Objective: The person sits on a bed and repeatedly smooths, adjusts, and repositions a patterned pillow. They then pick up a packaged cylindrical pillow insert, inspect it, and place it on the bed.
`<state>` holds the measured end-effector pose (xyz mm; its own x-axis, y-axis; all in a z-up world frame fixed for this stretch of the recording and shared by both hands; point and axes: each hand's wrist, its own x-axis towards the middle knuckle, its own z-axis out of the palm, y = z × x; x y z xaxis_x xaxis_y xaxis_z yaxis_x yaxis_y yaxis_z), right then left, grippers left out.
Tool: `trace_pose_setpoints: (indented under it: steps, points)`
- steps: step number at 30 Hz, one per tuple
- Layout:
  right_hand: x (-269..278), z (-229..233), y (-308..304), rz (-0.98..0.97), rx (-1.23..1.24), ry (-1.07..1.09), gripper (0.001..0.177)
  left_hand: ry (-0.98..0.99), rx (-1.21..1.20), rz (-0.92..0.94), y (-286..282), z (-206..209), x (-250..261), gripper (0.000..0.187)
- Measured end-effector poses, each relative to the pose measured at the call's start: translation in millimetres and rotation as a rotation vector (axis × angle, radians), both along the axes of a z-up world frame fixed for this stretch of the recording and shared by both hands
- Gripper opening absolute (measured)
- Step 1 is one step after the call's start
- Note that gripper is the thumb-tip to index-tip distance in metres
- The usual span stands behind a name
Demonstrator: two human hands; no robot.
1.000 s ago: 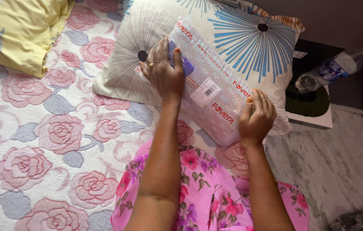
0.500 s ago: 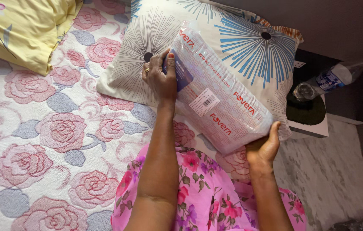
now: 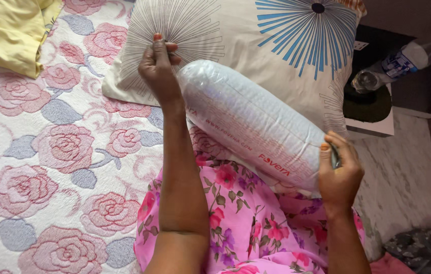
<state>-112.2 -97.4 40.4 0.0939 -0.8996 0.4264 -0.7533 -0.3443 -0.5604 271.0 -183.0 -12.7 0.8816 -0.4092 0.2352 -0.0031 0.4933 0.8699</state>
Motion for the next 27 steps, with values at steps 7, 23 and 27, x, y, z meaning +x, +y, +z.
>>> trace_pose_setpoints:
  steps: [7, 23, 27]
  points:
    - [56, -6, 33, 0.187, -0.123, 0.536, 0.053, -0.715, 0.485, -0.284, 0, 47, -100, 0.031]
    - [-16, -53, -57, 0.269, 0.711, 0.023, 0.062, -1.072, 1.16, -0.79, 1, 27, -120, 0.047]
    - [-8, -45, -78, 0.015, 0.629, 0.45, 0.054, -1.052, 1.136, -0.795, 0, 27, -116, 0.045]
